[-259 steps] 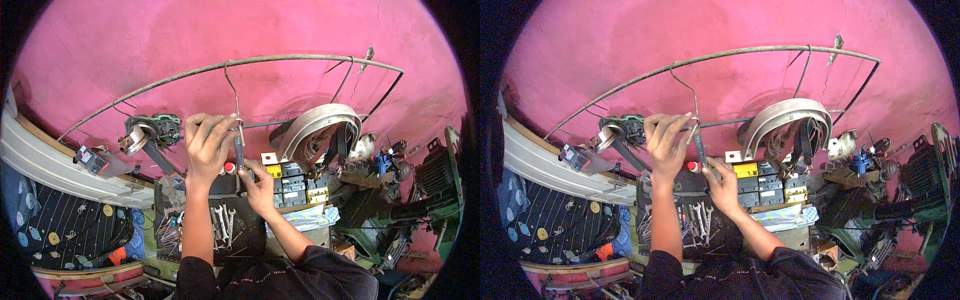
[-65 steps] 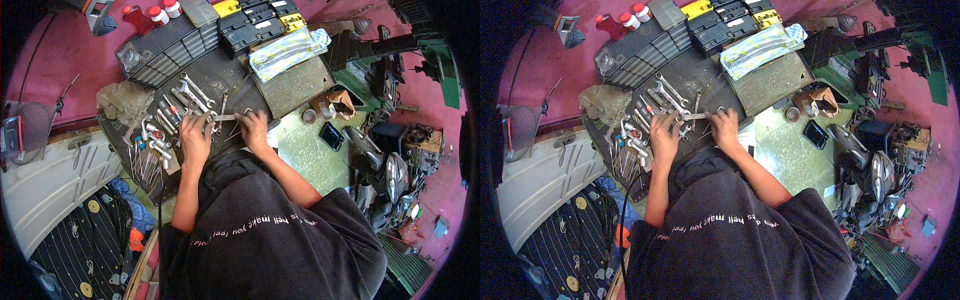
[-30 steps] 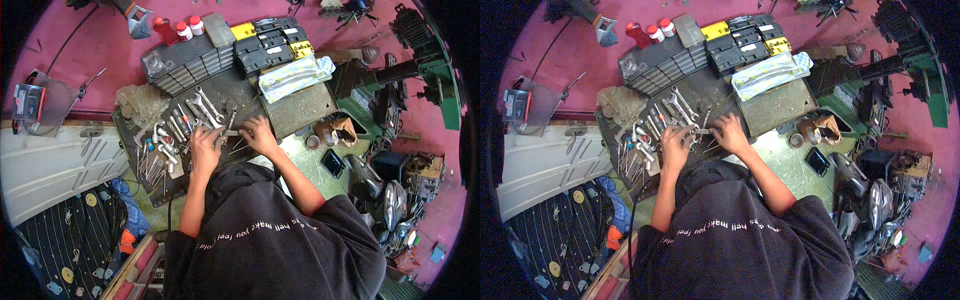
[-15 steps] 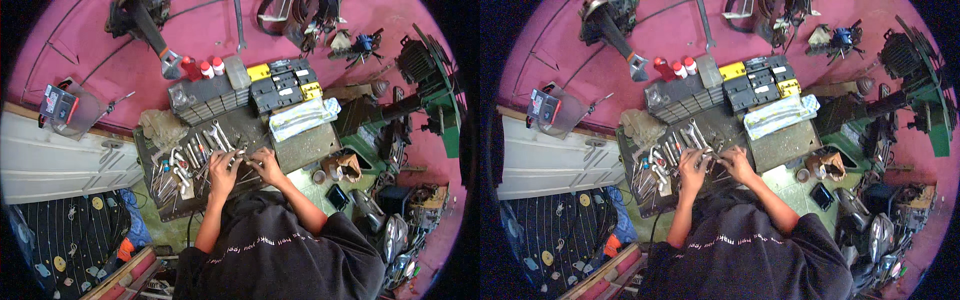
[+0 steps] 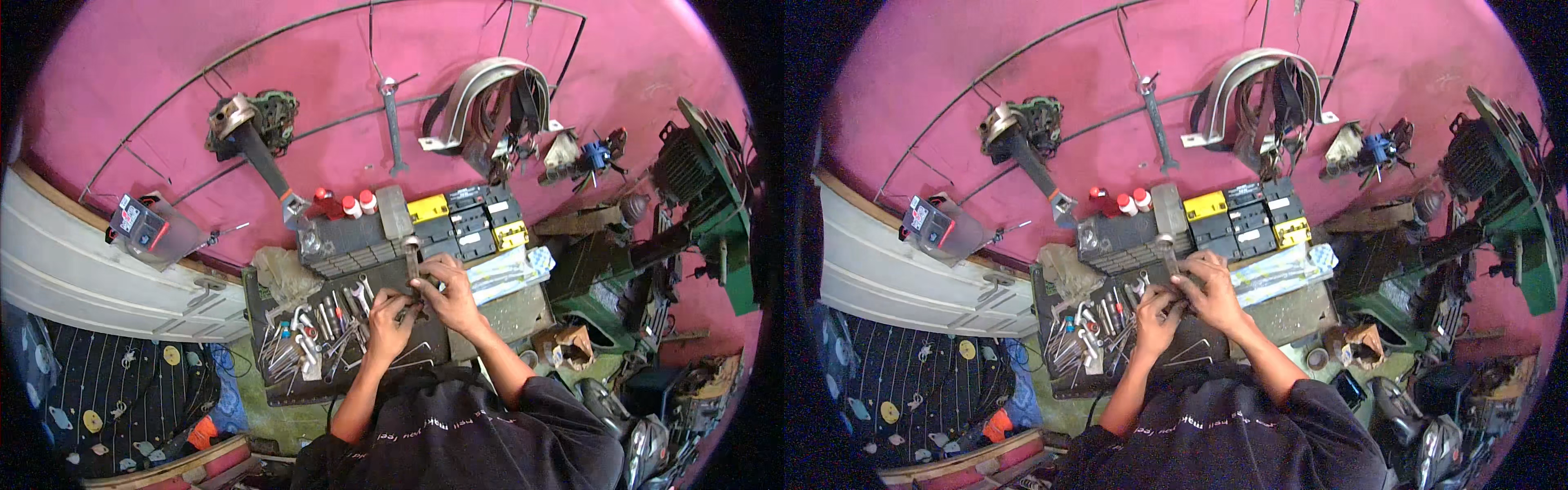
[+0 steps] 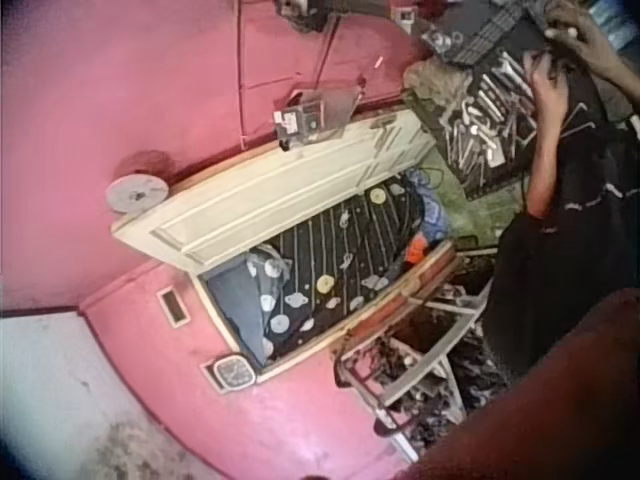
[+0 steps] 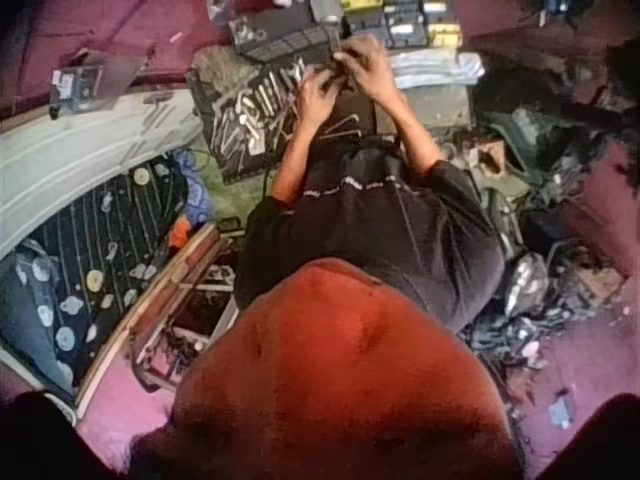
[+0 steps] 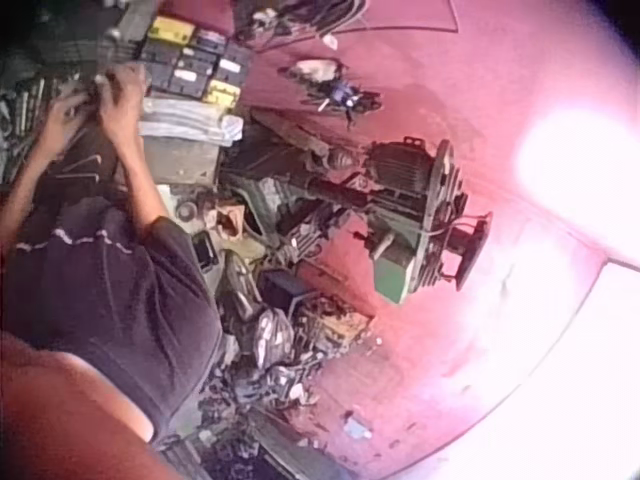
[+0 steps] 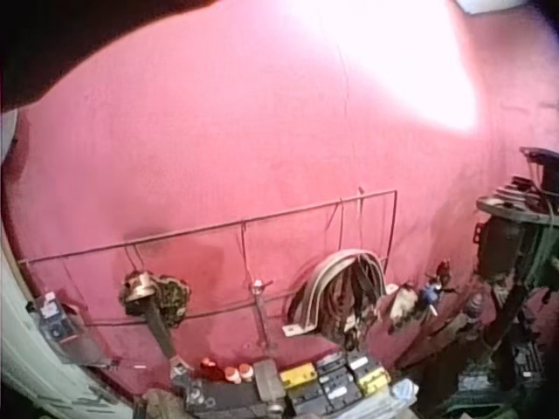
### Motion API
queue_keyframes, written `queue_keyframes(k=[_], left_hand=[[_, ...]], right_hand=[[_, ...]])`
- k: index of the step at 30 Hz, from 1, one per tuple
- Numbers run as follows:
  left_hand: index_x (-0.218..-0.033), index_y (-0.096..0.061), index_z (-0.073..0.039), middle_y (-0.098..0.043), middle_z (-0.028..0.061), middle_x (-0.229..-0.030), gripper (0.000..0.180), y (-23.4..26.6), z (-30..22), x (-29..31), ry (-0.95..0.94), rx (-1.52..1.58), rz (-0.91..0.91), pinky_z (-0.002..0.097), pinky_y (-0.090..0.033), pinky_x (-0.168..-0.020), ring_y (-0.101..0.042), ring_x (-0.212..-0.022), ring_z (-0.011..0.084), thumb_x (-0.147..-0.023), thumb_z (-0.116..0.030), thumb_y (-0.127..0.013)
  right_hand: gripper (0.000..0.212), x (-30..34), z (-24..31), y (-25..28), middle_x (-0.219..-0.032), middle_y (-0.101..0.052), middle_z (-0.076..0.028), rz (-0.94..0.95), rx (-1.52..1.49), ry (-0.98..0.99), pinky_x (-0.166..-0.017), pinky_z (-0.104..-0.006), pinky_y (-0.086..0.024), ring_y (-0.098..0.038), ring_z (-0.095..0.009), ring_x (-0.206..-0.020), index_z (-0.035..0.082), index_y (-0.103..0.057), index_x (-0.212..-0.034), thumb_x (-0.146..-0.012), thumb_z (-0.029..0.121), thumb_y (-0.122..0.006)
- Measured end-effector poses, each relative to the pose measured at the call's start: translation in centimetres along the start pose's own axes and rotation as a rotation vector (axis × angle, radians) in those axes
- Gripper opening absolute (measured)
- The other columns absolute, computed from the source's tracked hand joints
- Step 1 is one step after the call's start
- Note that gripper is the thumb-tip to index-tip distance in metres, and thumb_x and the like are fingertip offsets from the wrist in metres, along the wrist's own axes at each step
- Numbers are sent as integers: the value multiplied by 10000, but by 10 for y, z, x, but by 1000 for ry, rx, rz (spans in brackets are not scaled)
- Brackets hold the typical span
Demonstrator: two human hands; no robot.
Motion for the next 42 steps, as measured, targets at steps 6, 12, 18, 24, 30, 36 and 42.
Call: queue_keyframes(k=[6, 12, 18, 24, 30, 36, 42], left_hand=[[-841, -702, 15, -709, 159, -881, 134, 14, -85, -74, -186, 55, -61, 410, -519, -805, -658, -908, 316, -795, -38, -817], [-810, -692, 5, -705, 136, -826, 131, 28, -138, -125, -238, 71, -110, 402, -506, -808, -652, -879, 298, -806, -45, -813], [-793, -672, 10, -686, 133, -804, 143, 29, -145, -146, -184, 117, -134, 394, -498, -794, -650, -835, 294, -826, -60, -792], [-808, -662, 22, -678, 141, -845, 116, 19, -110, -162, -84, 79, -165, 387, -495, -780, -646, -834, 291, -816, -14, -772], [-873, -670, 47, -640, 156, -871, 102, 12, -66, -172, 19, 56, -202, 372, -502, -768, -641, -817, 302, -802, 53, -744], [-893, -681, 49, -639, 160, -858, 92, 10, -42, -183, 79, 67, -226, 376, -507, -749, -644, -803, 295, -817, 64, -730], [-899, -686, 44, -655, 163, -860, 88, 6, -29, -193, 71, 34, -243, 386, -504, -771, -647, -818, 306, -823, 65, -725]], right_hand=[[153, -77, 39, 59, -948, -690, -118, -27, -54, 120, -887, -402, -447, -634, -298, -932, 4, -726, -991, -893, 118, -754], [158, -136, 75, 96, -890, -676, -102, -29, -114, 232, -865, -397, -416, -611, -281, -880, 20, -736, -1019, -903, 128, -738], [179, -168, 71, 96, -890, -688, -109, 25, -132, 245, -850, -364, -449, -622, -257, -856, -3, -750, -1039, -927, 132, -714], [182, -181, 47, 72, -897, -692, -117, 23, -119, 208, -839, -408, -418, -615, -297, -851, 12, -726, -1074, -932, 125, -715], [324, -168, 28, 48, -1036, -690, -184, -54, 3, 136, -959, -454, -431, -627, -353, -978, -15, -664, -1246, -928, 43, -664], [455, -155, 26, 37, -1135, -672, -169, -70, 124, 179, -1054, -490, -380, -596, -340, -1101, -28, -597, -1370, -920, 28, -637], [511, -157, 30, 36, -1175, -681, -199, -55, 202, 131, -1102, -495, -330, -599, -351, -1143, -39, -582, -1405, -900, 11, -650]])
Point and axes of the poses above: each hand's wrist, its own x-axis away from the middle knuckle, its own y-axis out of the back of the hand, z = x × y, the point moved 3 cm from there along -x, towards the middle knuckle
